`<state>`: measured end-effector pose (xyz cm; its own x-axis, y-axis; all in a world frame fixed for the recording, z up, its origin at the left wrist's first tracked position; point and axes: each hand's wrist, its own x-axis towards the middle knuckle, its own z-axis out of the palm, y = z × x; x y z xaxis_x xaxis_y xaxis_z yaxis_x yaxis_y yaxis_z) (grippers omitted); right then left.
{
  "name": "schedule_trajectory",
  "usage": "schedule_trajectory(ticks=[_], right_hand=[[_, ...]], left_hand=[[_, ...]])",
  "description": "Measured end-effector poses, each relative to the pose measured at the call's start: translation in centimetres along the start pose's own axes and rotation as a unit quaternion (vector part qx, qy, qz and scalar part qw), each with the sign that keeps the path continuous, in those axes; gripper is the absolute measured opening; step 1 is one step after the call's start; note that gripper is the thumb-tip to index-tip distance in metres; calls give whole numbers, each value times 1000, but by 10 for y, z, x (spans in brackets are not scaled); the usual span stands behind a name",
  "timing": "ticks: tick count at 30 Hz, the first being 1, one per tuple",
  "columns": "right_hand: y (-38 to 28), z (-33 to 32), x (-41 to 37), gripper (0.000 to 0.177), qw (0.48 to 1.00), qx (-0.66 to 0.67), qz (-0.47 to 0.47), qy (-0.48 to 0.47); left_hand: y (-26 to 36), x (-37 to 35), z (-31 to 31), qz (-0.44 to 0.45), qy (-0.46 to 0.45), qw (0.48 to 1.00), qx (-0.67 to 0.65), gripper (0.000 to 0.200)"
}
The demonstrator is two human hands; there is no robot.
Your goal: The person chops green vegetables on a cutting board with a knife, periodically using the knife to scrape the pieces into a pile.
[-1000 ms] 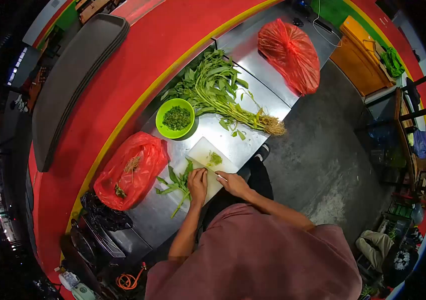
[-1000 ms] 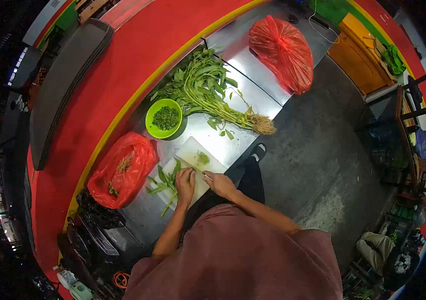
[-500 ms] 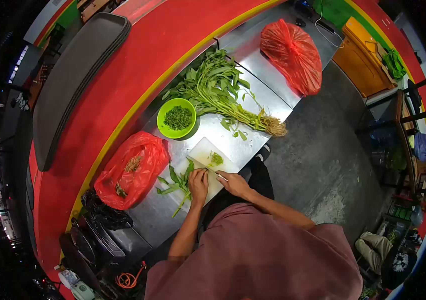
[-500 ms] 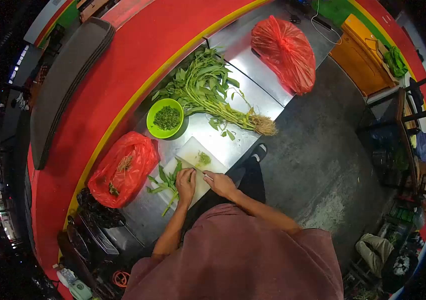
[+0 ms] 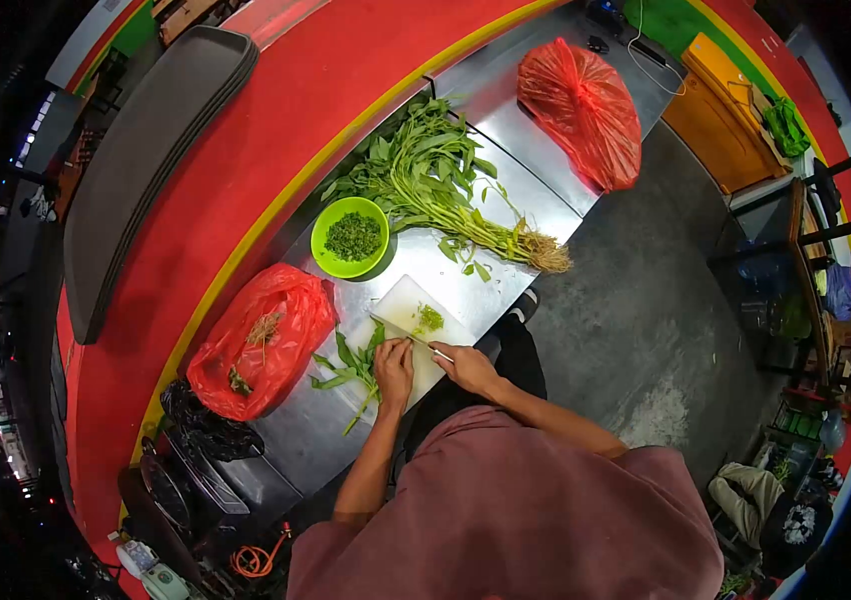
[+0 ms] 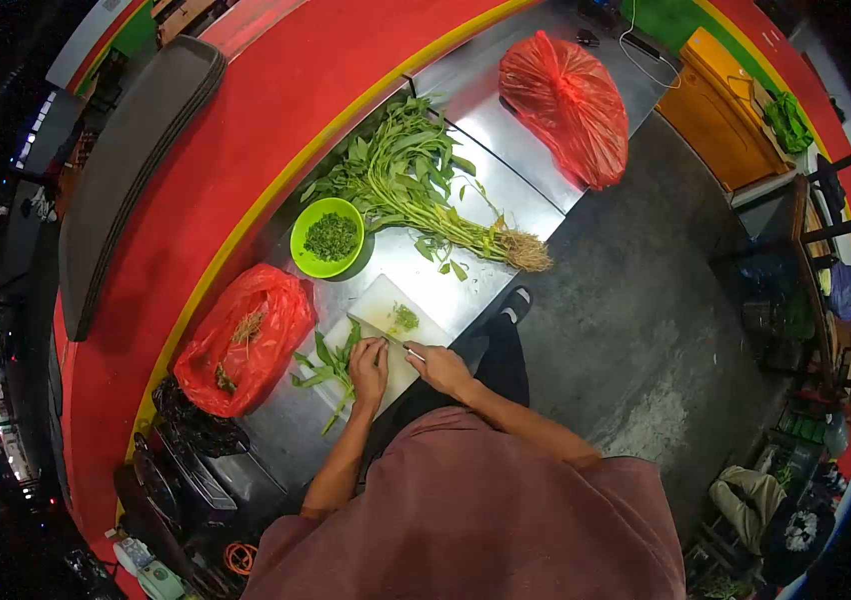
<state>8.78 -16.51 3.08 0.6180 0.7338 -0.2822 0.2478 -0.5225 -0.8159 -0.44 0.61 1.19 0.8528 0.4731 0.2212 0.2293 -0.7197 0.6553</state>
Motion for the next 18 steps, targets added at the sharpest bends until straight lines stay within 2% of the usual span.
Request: schedule_trajectory(ticks=[2,3,8,11,14,18], right_hand=[[-8,-7,-6,41,999,8,30,-10],[-6,-5,-7,40,1000,26,6,11],[-2,-4,-4,41,1000,17,25,-10],[2,4,7,41,1000,-2,-4,1],[2,10,12,40,1000,-29,11,2],[-2,3,2,39,1000,0,23,-4]], left_hand=[[1,1,1,-4,11,1000,-8,13],[2,2,1,-10,12,1000,-20,12],[0,0,1,-24,1,999,-21,11],[1,-1,1,-14,6,1000,-15,10],[-1,-2,2,-11,0,1000,-14,11],[2,0,1,-25,11,999,-20,12]])
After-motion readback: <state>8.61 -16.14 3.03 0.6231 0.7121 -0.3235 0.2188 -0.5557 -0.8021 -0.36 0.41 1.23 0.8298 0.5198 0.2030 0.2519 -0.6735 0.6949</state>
